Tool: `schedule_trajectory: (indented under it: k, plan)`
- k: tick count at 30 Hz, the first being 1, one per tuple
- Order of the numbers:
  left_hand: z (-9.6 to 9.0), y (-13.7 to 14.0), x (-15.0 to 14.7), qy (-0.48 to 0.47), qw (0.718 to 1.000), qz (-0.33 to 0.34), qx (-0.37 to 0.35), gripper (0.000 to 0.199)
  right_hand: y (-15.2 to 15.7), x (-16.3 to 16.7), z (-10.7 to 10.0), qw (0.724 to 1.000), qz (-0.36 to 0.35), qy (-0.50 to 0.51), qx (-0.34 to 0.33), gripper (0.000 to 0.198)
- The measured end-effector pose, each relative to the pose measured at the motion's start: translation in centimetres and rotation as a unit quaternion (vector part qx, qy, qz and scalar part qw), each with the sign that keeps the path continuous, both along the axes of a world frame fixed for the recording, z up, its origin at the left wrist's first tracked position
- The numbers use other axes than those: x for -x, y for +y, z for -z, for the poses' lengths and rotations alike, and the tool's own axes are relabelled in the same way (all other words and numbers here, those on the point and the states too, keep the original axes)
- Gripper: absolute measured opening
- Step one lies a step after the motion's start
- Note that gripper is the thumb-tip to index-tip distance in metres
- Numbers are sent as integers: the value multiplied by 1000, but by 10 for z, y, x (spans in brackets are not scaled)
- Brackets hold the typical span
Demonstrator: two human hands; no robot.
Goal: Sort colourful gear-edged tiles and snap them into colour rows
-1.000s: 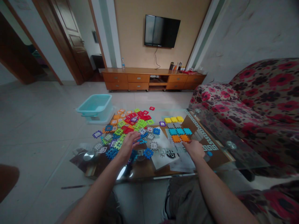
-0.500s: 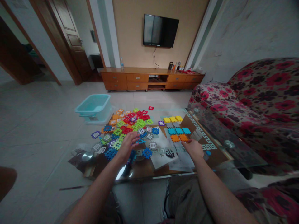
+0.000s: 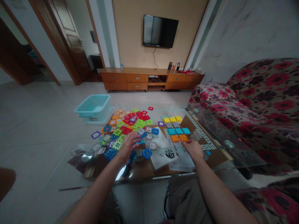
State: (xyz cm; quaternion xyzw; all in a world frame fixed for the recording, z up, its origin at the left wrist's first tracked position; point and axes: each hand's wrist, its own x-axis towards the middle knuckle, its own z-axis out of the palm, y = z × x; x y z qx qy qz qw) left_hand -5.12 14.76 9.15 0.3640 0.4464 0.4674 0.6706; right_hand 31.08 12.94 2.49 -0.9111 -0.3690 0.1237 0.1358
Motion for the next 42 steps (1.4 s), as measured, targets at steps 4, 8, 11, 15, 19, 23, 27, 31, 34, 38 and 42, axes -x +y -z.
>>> schedule_trajectory:
  k: [4, 8, 11, 15, 19, 23, 27, 31, 34, 38, 42]
  plan:
    - [2, 1, 0, -6, 1000, 5, 1, 50, 0, 1, -1, 1000, 5, 6, 9, 56]
    - [2, 1, 0, -7, 1000, 9, 4, 53, 0, 2, -1, 1000, 8, 12, 12, 56]
    - [0, 0, 0, -5, 1000, 13, 4, 54, 0, 2, -1, 1000, 10, 7, 8, 56]
    - [-1, 0, 0, -4, 1000, 14, 6, 55, 0, 2, 0, 1000, 10, 7, 7, 56]
    - [-1, 0, 0, -5, 1000, 18, 6, 55, 1, 2, -1, 1000, 8, 11, 14, 55]
    - [1, 0, -1, -4, 1000, 22, 4, 53, 1, 4, -4, 1000, 13, 14, 23, 55]
    - [2, 0, 0, -2, 1000, 24, 6, 53, 0, 8, -8, 1000, 14, 11, 23, 54]
    - [1, -1, 0, -4, 1000, 24, 9, 54, 0, 10, -9, 1000, 10, 1, 27, 54]
    - [-1, -1, 0, -5, 1000, 25, 10, 55, 1, 12, -10, 999, 7, -10, 34, 53]
    - [-2, -1, -1, -5, 1000, 24, 13, 56, 1, 14, -11, 999, -4, -25, 44, 52]
    - [-3, -1, -1, -2, 1000, 24, 16, 56, 0, 16, -12, 999, -11, -31, 40, 51]
